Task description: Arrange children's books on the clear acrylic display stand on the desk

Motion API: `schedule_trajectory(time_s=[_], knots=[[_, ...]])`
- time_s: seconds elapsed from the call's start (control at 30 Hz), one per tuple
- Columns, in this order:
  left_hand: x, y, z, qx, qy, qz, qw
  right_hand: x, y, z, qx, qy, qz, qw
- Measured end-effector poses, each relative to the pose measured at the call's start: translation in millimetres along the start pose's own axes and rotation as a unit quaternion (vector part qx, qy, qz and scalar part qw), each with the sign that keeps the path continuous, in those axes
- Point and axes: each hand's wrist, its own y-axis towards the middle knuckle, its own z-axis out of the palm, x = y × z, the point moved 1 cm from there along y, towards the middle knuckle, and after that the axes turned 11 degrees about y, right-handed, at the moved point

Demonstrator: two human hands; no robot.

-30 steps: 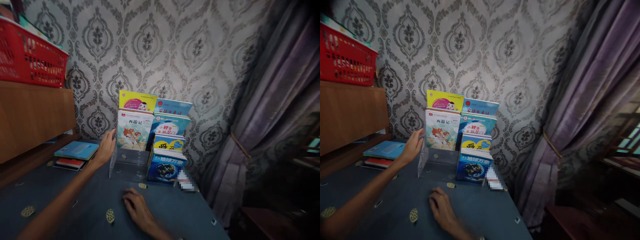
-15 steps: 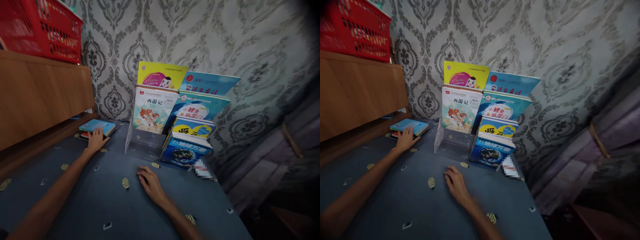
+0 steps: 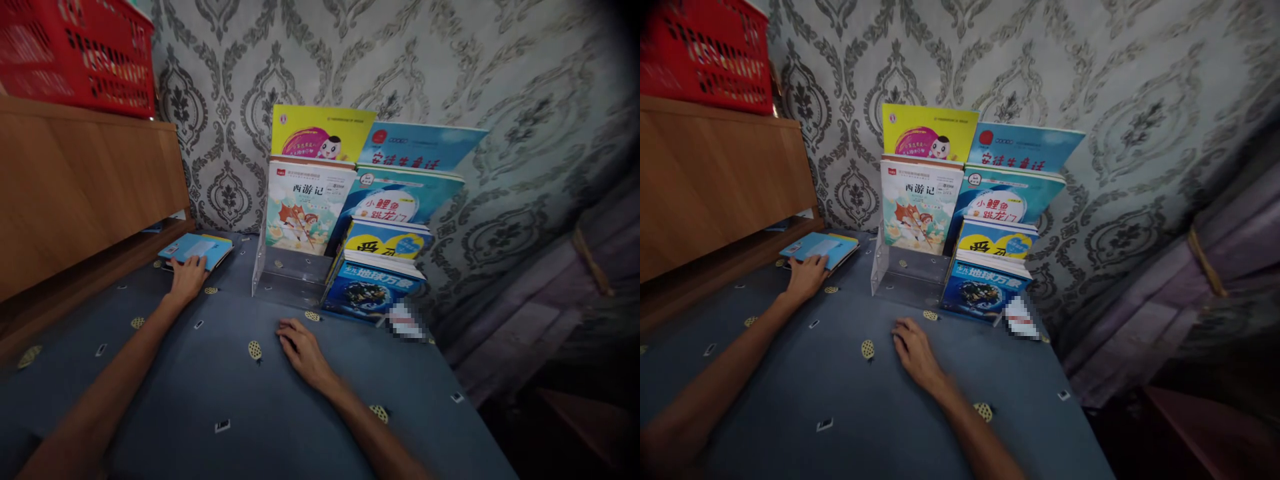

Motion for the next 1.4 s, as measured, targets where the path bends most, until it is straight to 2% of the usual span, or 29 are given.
schedule_trajectory(time_s=[0.17,0.33,0.63,0.8,0.93,1.03,1.13,1.2,1.3,1.4], knots=[[7.4,-13.5,-6.8,-0.002,0.019,0.025,1.000,2.1,0.2,-0.4,0.001,-0.001,0.000,1.000],[4.2,-38.4,-17.3,0.010,0.059,0.062,0.996,4.9,0.8,-0.9,0.001,-0.002,-0.003,1.000],[-14.2,-99.0,-44.0,0.107,0.083,0.111,0.985,-1.5,0.0,2.1,-0.010,-0.006,-0.012,1.000],[-35.0,-119.2,-73.1,0.142,0.072,0.160,0.974,-0.3,-0.5,1.6,-0.009,-0.005,-0.005,1.000],[-69.9,-138.0,-95.6,0.171,0.026,0.225,0.959,2.9,0.5,-1.1,-0.029,-0.011,0.011,0.999],[-104.4,-160.3,-105.2,0.142,-0.025,0.274,0.951,5.1,1.9,-5.3,-0.071,-0.002,0.019,0.997],[-136.3,-185.7,-107.3,0.076,-0.092,0.334,0.935,5.7,2.6,-10.3,-0.118,0.017,0.022,0.993],[-149.1,-197.5,-105.4,0.035,-0.144,0.359,0.921,5.1,1.8,-12.1,-0.136,0.022,0.023,0.990],[-148.5,-197.9,-97.1,0.015,-0.207,0.356,0.911,4.8,-2.2,-10.5,-0.129,0.001,0.008,0.992],[-126.5,-178.8,-80.9,0.042,-0.230,0.328,0.915,10.2,-7.4,-3.7,-0.082,-0.043,-0.038,0.995]])
